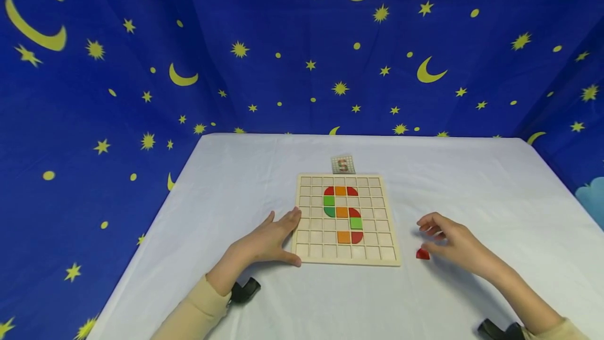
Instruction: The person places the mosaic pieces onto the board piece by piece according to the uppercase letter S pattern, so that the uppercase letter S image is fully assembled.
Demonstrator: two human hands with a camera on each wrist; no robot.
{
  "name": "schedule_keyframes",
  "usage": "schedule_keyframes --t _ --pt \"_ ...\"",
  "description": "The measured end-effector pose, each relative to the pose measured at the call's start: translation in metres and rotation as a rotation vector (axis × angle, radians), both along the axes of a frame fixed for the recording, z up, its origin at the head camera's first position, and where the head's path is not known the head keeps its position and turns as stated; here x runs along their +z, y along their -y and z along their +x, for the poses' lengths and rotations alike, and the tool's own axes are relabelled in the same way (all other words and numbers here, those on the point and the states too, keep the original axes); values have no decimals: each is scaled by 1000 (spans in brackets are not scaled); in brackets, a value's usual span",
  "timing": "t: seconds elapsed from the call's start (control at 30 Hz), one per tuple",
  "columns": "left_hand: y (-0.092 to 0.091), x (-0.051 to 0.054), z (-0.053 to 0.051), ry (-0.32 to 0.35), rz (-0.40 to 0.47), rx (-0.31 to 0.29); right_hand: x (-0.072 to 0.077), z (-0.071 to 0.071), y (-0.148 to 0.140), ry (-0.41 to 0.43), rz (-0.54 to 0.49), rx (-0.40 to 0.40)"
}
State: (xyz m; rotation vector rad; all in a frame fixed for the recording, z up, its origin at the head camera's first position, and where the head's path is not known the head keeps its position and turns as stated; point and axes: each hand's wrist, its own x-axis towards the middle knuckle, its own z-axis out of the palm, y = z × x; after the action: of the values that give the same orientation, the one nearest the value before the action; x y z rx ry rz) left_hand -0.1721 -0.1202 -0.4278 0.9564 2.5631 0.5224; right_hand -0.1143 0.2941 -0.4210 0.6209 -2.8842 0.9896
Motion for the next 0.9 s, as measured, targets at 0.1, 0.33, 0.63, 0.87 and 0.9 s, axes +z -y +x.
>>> schedule_keyframes --t 0.1,0.33,0.63,0.87,0.9 --pt "0 -1 0 2 0 1 -3 2 0 52 4 6" --pt "-1 0 -1 2 0 5 -9 3 2 86 47 9" --pt "-2 1 -2 2 1 10 -10 3 1 61 28 22" --pt "-2 0 -1 5 -5 13 -10 4 1 74 20 15" --pt "-2 0 -1 6 -4 13 -10 4 1 77 19 17"
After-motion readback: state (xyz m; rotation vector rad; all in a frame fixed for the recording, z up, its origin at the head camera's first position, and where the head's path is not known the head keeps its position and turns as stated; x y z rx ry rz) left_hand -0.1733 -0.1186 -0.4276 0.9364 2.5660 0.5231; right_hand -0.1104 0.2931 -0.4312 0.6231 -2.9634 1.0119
